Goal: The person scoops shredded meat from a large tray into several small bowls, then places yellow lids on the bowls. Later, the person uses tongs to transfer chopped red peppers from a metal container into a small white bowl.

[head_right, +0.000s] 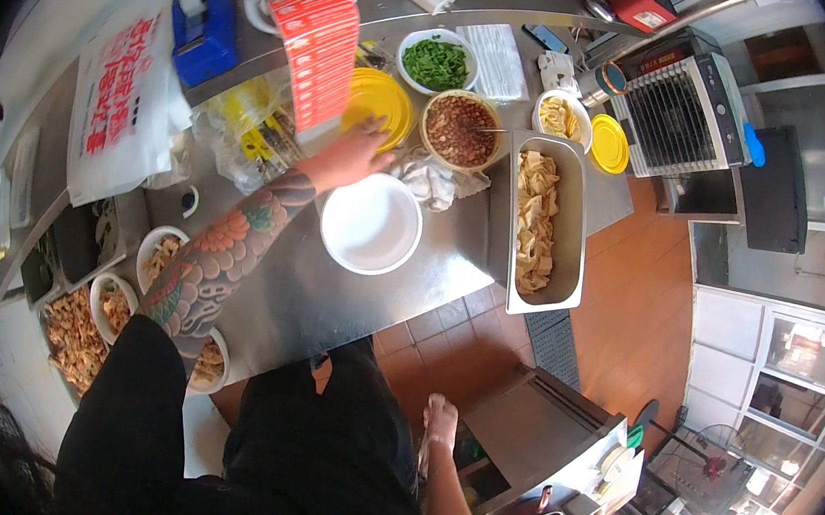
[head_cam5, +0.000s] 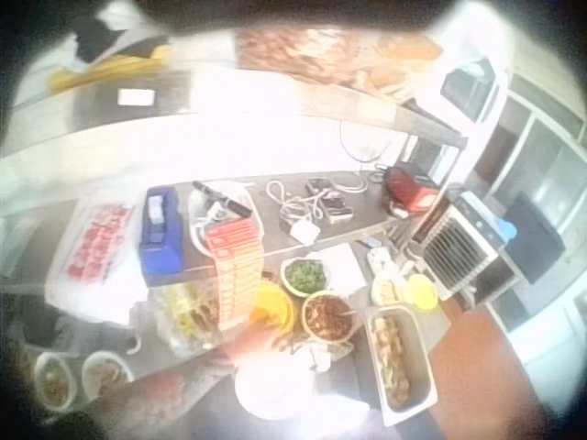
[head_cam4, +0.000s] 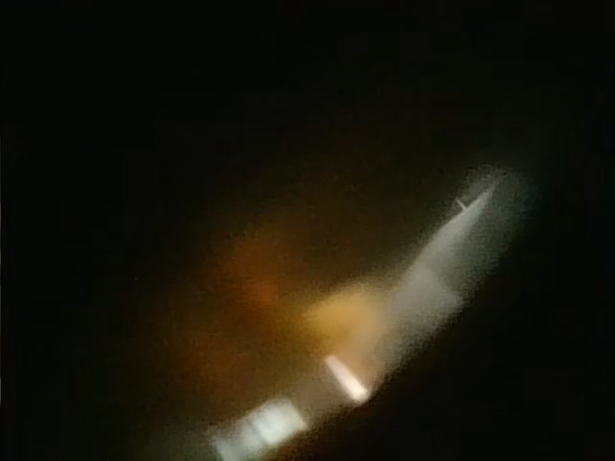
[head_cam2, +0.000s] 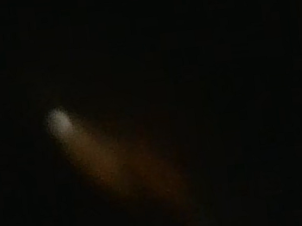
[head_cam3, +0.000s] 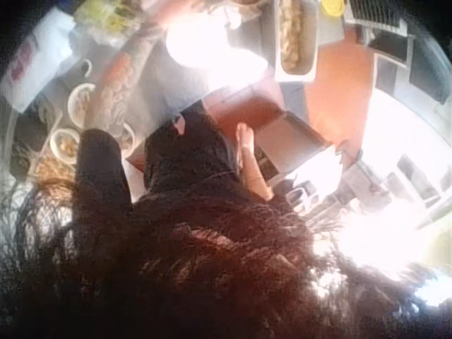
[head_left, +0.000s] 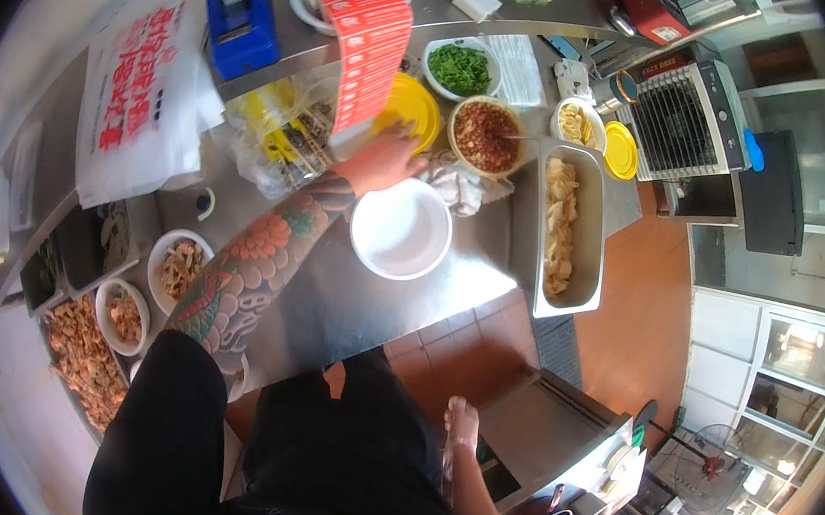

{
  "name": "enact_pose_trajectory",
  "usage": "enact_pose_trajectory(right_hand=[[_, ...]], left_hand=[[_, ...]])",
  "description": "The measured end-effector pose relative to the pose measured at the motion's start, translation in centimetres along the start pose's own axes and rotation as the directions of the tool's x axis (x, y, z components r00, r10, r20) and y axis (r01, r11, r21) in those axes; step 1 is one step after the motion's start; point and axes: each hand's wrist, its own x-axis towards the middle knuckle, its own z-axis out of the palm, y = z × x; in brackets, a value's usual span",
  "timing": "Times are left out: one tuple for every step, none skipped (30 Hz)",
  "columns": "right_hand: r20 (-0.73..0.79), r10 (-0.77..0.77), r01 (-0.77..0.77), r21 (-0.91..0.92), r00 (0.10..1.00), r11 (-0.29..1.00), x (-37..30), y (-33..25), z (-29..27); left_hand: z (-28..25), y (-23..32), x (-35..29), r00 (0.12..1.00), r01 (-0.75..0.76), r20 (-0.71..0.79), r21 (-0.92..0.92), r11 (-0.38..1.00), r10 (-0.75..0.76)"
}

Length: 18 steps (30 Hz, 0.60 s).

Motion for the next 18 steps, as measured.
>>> enact_pose_trajectory(right_hand=[[-0.046, 0.084, -0.085, -0.009, 0.995, 0.996, 0.0, 3.0, -1.3], [-0.078, 0.171, -0.172, -0.011, 0.982, 0.985, -0.5, 6.4, -2.8], [-0.057, 0.286, -0.286, 0.004, 0.957, 0.958, -0.3, 9.1, -4.3], [-0.078, 0.424, -0.425, 0.002, 0.902, 0.905, -0.2, 11.5, -5.6], [-0.012, 0.438, -0.436, 0.08, 0.899, 0.896, 0.1, 13.5, -6.6], [-0.026, 0.535, -0.519, 0.202, 0.845, 0.83, 0.2, 15.0, -7.3], [0.002, 0.521, -0.51, 0.209, 0.854, 0.835, 0.2, 16.1, -7.8], [-0.035, 0.558, -0.531, 0.261, 0.829, 0.806, 0.7, 16.6, -7.5], [-0.063, 0.507, -0.491, 0.172, 0.86, 0.854, 1.0, 16.6, -7.5], [-0.06, 0.507, -0.495, 0.146, 0.86, 0.857, 1.4, 16.3, -7.0], [-0.066, 0.481, -0.465, 0.165, 0.875, 0.87, 1.7, 15.5, -6.7], [-0.021, 0.453, -0.441, 0.191, 0.891, 0.877, 2.0, 14.5, -6.5], [0.137, 0.411, -0.431, 0.387, 0.901, 0.815, 2.1, 13.5, -6.4], [0.092, 0.436, -0.443, 0.286, 0.895, 0.85, 2.6, 12.1, -6.5], [-0.02, 0.359, -0.345, 0.232, 0.933, 0.91, 2.9, 11.0, -6.2], [-0.027, 0.295, -0.29, 0.117, 0.955, 0.95, 3.1, 9.8, -6.7], [-0.047, 0.255, -0.25, 0.102, 0.966, 0.963, 3.3, 8.7, -6.8], [-0.036, 0.247, -0.239, 0.141, 0.968, 0.961, 3.5, 7.9, -6.9]], left_hand=[[-0.1, -1.9, 0.6, 1.0, 0.002, -0.02, 0.099, 0.995, 0.0], [0.0, -3.3, 0.7, 0.999, 0.035, 0.022, 0.205, 0.978, -0.041], [0.1, -4.2, 0.5, 0.997, 0.06, 0.033, 0.314, 0.948, -0.074], [0.3, -4.6, 0.3, 0.997, 0.061, 0.026, 0.343, 0.937, -0.074], [0.4, -4.9, 0.0, 0.996, 0.074, 0.02, 0.383, 0.921, -0.088], [0.4, -5.1, -0.3, 0.995, 0.089, 0.003, 0.447, 0.89, -0.101], [0.4, -5.2, -0.2, 0.99, 0.117, 0.008, 0.479, 0.87, -0.137], [0.5, -5.2, -0.4, 0.994, 0.105, -0.034, 0.47, 0.876, -0.101], [0.5, -5.1, -0.5, 0.994, 0.105, -0.073, 0.474, 0.874, -0.08], [0.4, -5.2, -0.6, 0.993, 0.114, -0.087, 0.462, 0.879, -0.083], [0.2, -5.3, -0.8, 0.99, 0.048, -0.14, 0.465, 0.884, 0.02], [0.1, -5.4, -0.8, 0.982, -0.032, -0.152, 0.445, 0.895, 0.111], [0.2, -5.4, -1.1, 0.97, -0.109, -0.15, 0.431, 0.896, 0.191], [0.3, -5.3, -1.3, 0.974, -0.12, -0.135, 0.369, 0.922, 0.181], [0.2, -5.4, -1.4, 0.978, -0.118, -0.127, 0.327, 0.938, 0.167], [0.3, -5.4, -1.4, 0.98, -0.117, -0.122, 0.284, 0.952, 0.157], [0.4, -5.3, -1.5, 0.97, -0.112, -0.184, 0.235, 0.966, 0.157], [0.4, -5.3, -1.4, 0.969, -0.118, -0.182, 0.254, 0.96, 0.168]])
